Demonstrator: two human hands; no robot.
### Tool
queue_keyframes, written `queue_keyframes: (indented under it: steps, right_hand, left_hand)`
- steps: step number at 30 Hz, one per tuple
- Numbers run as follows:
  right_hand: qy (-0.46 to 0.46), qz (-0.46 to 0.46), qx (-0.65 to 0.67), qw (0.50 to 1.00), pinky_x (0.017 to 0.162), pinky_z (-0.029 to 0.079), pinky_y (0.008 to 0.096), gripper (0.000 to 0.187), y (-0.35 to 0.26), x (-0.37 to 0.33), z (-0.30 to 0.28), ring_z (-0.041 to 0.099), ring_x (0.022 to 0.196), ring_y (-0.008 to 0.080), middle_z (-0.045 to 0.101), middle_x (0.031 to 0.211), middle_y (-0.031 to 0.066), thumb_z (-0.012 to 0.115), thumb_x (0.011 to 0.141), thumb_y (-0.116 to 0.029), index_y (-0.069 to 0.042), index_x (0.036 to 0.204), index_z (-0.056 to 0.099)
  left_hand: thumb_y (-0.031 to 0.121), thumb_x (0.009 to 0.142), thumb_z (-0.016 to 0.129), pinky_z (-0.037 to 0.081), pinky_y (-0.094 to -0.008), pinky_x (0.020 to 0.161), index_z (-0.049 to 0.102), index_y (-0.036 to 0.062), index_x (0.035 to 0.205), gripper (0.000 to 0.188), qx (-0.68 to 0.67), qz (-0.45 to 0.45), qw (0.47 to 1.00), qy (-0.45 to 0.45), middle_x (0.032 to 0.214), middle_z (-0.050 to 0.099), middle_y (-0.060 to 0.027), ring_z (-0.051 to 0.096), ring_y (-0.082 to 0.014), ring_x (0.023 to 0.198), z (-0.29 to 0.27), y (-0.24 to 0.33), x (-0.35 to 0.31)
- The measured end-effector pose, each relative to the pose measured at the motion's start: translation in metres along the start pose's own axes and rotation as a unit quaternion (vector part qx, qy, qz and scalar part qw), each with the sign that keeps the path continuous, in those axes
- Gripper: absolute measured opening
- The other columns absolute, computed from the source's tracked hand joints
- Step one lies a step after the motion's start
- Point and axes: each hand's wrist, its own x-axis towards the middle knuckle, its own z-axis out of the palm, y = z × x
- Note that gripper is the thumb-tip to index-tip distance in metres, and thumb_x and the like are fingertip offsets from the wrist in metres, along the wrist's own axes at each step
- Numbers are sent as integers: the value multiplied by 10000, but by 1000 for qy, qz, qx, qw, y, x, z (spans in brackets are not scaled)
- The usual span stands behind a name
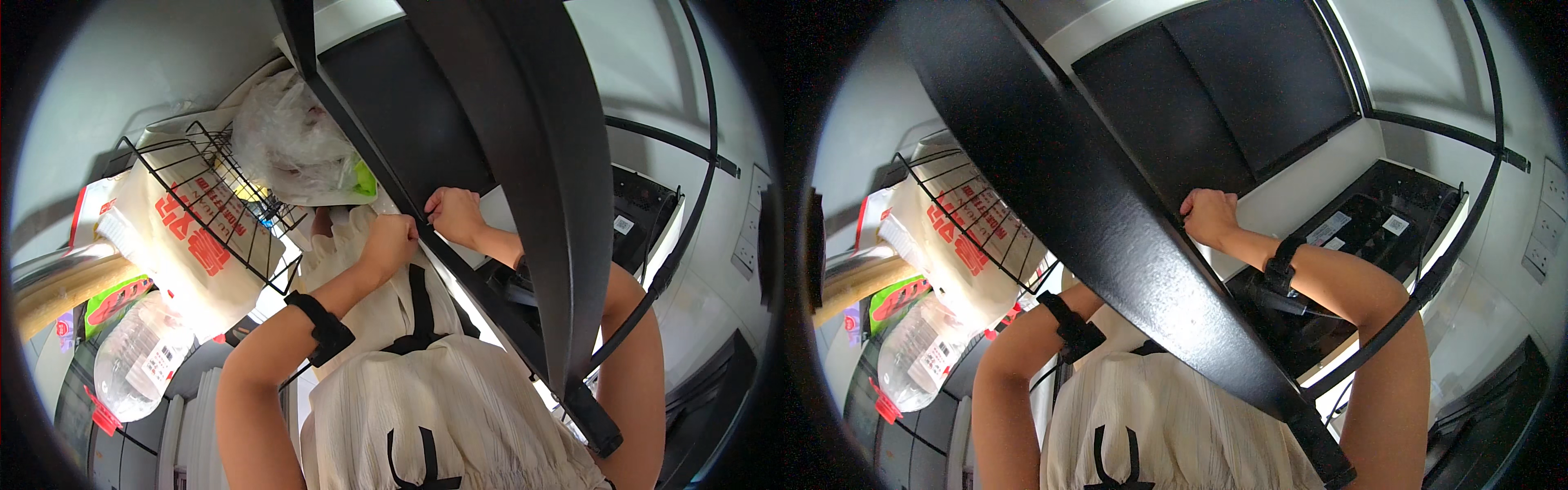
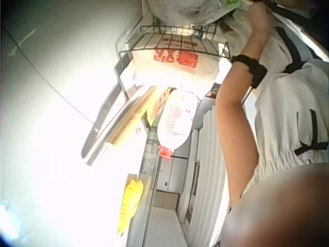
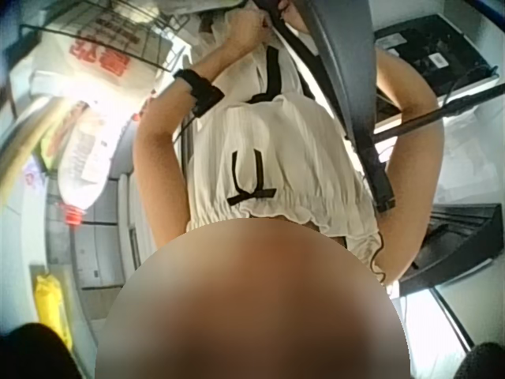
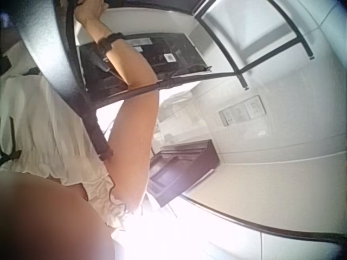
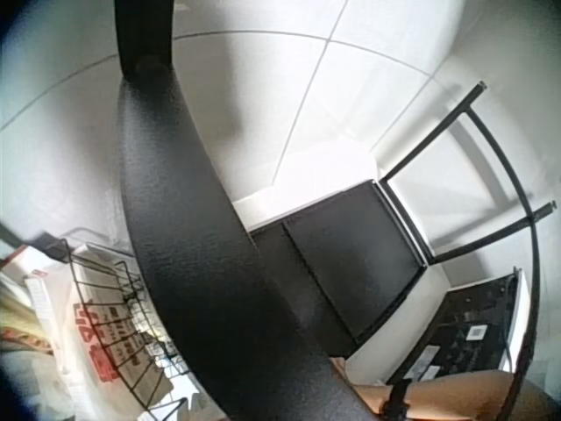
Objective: The recorder is shown assembling or repairing a black metal structure, likely a chair or stand, by tightening screws.
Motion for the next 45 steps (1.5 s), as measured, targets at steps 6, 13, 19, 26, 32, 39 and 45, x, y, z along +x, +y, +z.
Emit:
queue_keyframes:
  steps: [6,13,19,26,32,39,45]
  right_hand:
    - [-3,-7,-1,1000,744,395,332,105,2,0,1,612,693,198,643,688,51,662,649,-65,-81,752,651]
    - [-32,26,31,999,813,363,382,126,-3,-1,-2,607,822,271,656,798,105,593,657,-54,-91,751,668]
    - [-39,28,24,999,819,362,383,123,-4,2,-4,605,833,269,656,811,106,602,657,-57,-94,753,669]
    - [-3,-5,10,1000,726,420,349,103,-3,0,-3,620,693,220,648,702,76,662,651,-58,-59,754,653]
    - [8,-20,6,1000,722,427,345,104,1,-1,4,623,692,219,649,699,81,664,649,-57,-51,752,652]
    - [-5,-7,-4,1000,735,418,349,105,-2,0,-1,624,700,220,653,705,77,666,644,-58,-60,748,658]
    - [-21,13,14,1000,765,398,372,115,-1,2,-3,618,770,246,655,755,97,623,634,-47,-73,738,665]
  left_hand:
    - [57,694,648,488,-329,544,593,-54,637,136,-18,-128,992,-5,581,594,-174,626,-248,552,4,-8,-2]
    - [53,677,621,499,-353,583,588,-65,619,135,117,17,992,-43,596,601,-183,623,-291,609,-2,-3,2]
    - [19,691,558,495,-379,604,600,-62,797,140,148,88,985,-19,779,601,-241,609,-354,662,12,-27,-3]
    - [-7,802,494,507,-309,518,565,-74,846,107,-341,-333,872,-109,748,623,-163,638,-224,645,16,-35,8]
    - [-29,772,553,496,-272,507,570,-68,807,55,-359,-333,871,-33,695,620,-137,641,-200,640,21,-31,1]
    - [8,717,644,498,-287,523,607,-64,726,81,-29,-165,983,-78,624,629,-130,639,-177,572,-5,-2,3]
    - [43,734,634,500,-321,577,616,-74,764,122,-121,-209,965,-106,663,638,-161,648,-228,601,-13,11,3]
